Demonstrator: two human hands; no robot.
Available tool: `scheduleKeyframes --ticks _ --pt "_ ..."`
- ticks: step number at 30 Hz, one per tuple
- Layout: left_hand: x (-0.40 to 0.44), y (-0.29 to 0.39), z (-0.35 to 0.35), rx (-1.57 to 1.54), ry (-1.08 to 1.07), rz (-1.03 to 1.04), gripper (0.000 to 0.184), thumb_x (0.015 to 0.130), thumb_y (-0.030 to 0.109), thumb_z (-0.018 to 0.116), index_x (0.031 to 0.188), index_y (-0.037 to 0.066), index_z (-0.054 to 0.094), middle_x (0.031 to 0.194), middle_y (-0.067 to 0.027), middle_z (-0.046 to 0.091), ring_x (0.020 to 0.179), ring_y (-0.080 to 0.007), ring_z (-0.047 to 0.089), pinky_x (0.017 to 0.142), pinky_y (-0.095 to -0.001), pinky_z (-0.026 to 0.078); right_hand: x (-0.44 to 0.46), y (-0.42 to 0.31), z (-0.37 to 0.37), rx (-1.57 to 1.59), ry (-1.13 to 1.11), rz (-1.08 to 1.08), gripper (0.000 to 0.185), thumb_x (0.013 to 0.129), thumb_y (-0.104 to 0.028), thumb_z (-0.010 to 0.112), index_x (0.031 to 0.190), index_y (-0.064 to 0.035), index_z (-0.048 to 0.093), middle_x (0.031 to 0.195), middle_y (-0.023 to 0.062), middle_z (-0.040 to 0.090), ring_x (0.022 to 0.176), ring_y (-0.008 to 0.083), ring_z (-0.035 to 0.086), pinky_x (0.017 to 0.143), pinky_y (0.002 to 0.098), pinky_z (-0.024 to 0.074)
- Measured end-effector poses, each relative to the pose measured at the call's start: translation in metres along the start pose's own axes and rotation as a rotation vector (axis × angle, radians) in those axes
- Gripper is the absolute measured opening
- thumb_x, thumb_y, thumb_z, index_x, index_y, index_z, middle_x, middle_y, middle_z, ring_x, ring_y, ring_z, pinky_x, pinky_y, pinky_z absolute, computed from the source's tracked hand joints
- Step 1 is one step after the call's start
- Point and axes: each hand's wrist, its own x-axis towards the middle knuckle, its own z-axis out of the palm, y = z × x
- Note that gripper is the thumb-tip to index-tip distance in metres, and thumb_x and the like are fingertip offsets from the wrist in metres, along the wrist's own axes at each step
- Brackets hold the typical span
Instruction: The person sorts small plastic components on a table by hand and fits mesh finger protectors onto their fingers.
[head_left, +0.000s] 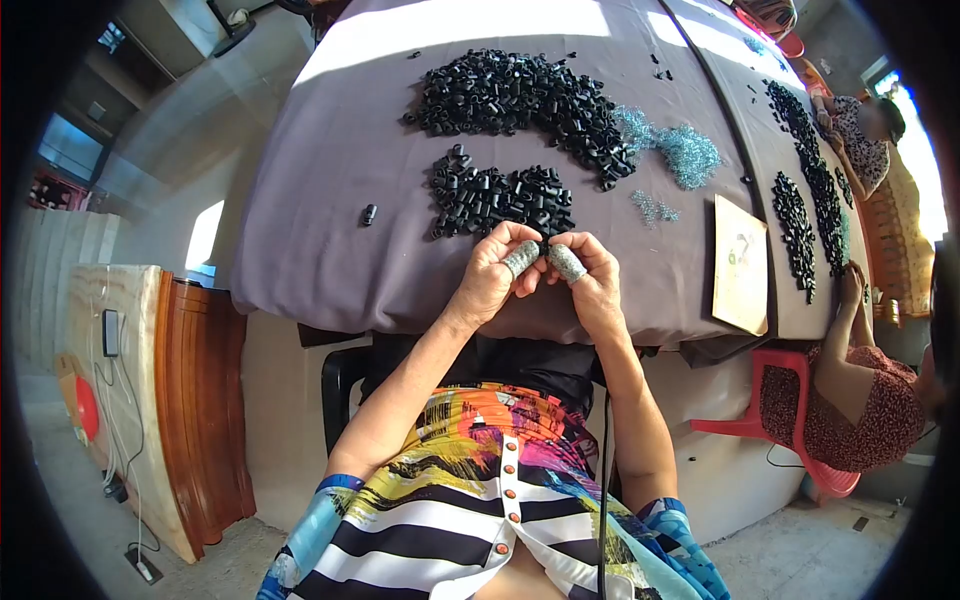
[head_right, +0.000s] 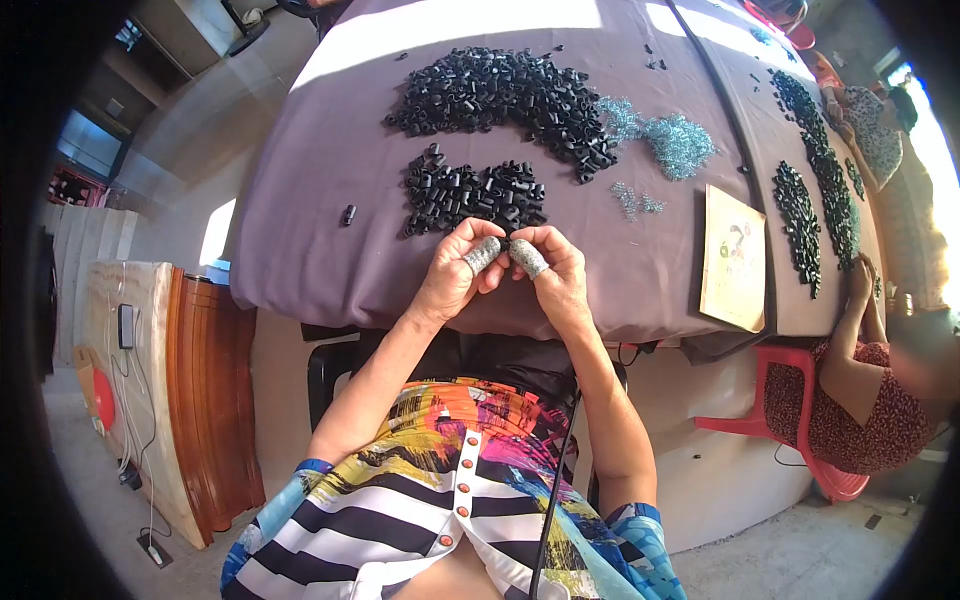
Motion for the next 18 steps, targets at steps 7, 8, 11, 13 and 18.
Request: scheduleKeyframes --ticks 7,8,11,13,18 --pt "-0.0026 0.0005 0.0038 0.155 0.034 0.055 0.010 0.090 0.005 0.045 0.098 0.006 0.050 0.071 -0.0036 0.057 0.051 -0.0052 0.050 0.042 -0.0162 0.037 0.0003 -0.0003 -0.0007 0.006 -0.011 0.010 0.006 0.084 -0.003 0.055 0.090 -0.0006 0.056 0.073 0.0020 0.058 0.062 0.0070 0.051 0.058 0.0200 0.0438" --pt "-0.0029 0.0007 0.0040 0.169 0.035 0.060 0.010 0.090 0.005 0.045 0.098 0.006 0.050 0.071 -0.0035 0.057 0.051 -0.0051 0.050 0.042 -0.0163 0.037 0.0007 0.0002 -0.0014 0.005 -0.024 0.017 0.006 0.084 -0.003 0.055 0.090 -0.0006 0.056 0.073 0.0020 0.058 0.062 0.0070 0.051 0.058 0.0199 0.0434" --pt "-0.0025 0.0010 0.0029 0.148 0.016 0.055 0.010 0.090 0.004 0.044 0.097 0.006 0.050 0.071 -0.0035 0.057 0.051 -0.0049 0.049 0.041 -0.0163 0.036 0.0020 0.0007 -0.0042 -0.005 -0.062 0.033 0.005 0.085 -0.004 0.055 0.088 -0.0006 0.054 0.072 0.0019 0.057 0.060 0.0067 0.050 0.056 0.0197 0.0423" --pt "-0.0027 0.0021 0.0031 0.158 0.014 0.037 0.009 0.090 0.004 0.044 0.097 0.006 0.050 0.071 -0.0036 0.057 0.050 -0.0048 0.049 0.041 -0.0164 0.036 0.0019 -0.0016 -0.0050 -0.018 -0.091 0.041 0.004 0.085 -0.004 0.055 0.086 -0.0007 0.054 0.072 0.0017 0.056 0.059 0.0064 0.049 0.055 0.0196 0.0412" --pt "-0.0022 0.0013 0.0021 0.135 -0.002 0.023 0.009 0.090 0.004 0.044 0.096 0.006 0.050 0.070 -0.0038 0.057 0.050 -0.0046 0.048 0.040 -0.0164 0.035 0.0029 0.0022 -0.0071 -0.032 -0.100 0.031 0.004 0.085 -0.005 0.055 0.084 -0.0014 0.052 0.070 0.0011 0.055 0.058 0.0058 0.048 0.053 0.0192 0.0391"
